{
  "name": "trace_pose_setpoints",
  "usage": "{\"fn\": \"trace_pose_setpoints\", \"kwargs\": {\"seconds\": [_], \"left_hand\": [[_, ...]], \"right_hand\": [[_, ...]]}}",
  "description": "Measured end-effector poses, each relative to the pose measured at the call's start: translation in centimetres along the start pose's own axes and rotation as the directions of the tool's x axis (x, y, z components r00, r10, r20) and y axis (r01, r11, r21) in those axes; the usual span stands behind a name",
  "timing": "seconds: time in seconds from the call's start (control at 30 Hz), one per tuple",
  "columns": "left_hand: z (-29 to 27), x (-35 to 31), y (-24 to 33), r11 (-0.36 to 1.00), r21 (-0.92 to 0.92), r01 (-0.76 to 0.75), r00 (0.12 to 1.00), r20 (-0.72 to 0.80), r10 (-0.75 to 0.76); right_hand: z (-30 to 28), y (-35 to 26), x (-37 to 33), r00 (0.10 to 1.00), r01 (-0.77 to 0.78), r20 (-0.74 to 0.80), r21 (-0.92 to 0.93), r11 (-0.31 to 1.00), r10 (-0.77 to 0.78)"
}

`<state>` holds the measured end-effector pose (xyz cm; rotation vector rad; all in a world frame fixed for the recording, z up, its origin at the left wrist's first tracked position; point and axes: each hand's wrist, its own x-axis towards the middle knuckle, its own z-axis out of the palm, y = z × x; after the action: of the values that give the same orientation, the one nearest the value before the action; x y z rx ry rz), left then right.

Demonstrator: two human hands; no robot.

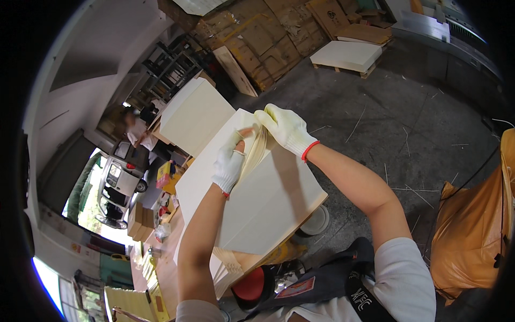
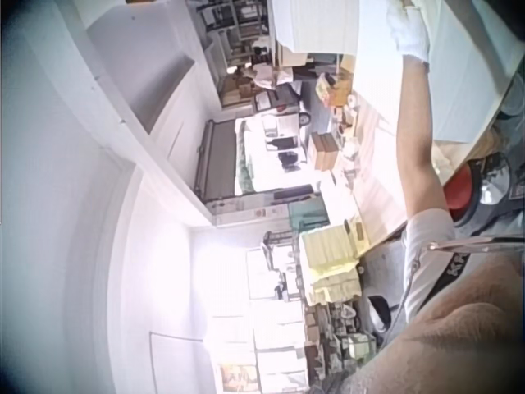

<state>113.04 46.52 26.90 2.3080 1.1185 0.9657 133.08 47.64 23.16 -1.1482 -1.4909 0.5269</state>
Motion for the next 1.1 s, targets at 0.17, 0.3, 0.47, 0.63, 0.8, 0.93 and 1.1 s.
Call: {"fn": "trace_pose_setpoints", "kwargs": {"seconds": [0.17,0.3,0.47,0.63,0.8,0.93,1.1], "left_hand": [[-0.3,-0.2,4.3,0.924,0.002,0.382,0.904,0.206,-0.374],[0.1,-0.2,1.3,0.984,-0.048,0.173,0.977,0.132,-0.165],[0.3,-0.3,0.5,0.995,-0.048,0.083,0.995,0.066,-0.08],[0.2,-0.3,0.4,0.996,0.052,0.077,0.996,0.032,-0.079],[0.2,-0.1,2.6,0.963,0.152,0.222,0.964,0.112,-0.24],[0.3,-0.3,2.2,0.974,0.078,0.212,0.97,0.103,-0.22],[0.1,-0.2,2.2,0.984,0.074,0.159,0.982,0.094,-0.166]], "right_hand": [[0.0,0.3,-0.1,1.0,0.013,-0.011,-0.009,1.0,-0.013],[0.0,0.1,-0.2,1.0,0.002,-0.006,-0.017,1.0,-0.002],[0.0,0.2,-0.2,1.0,-0.008,-0.012,0.002,1.0,0.008],[0.2,0.1,-0.2,1.0,0.004,-0.015,-0.041,0.999,-0.004],[0.3,0.7,-0.2,0.999,0.016,-0.032,-0.035,0.999,-0.017],[0.4,0.6,-0.3,0.999,0.018,-0.043,-0.036,0.999,-0.02],[0.3,0.7,-0.2,0.999,-0.003,-0.039,-0.03,1.0,0.002]]}}
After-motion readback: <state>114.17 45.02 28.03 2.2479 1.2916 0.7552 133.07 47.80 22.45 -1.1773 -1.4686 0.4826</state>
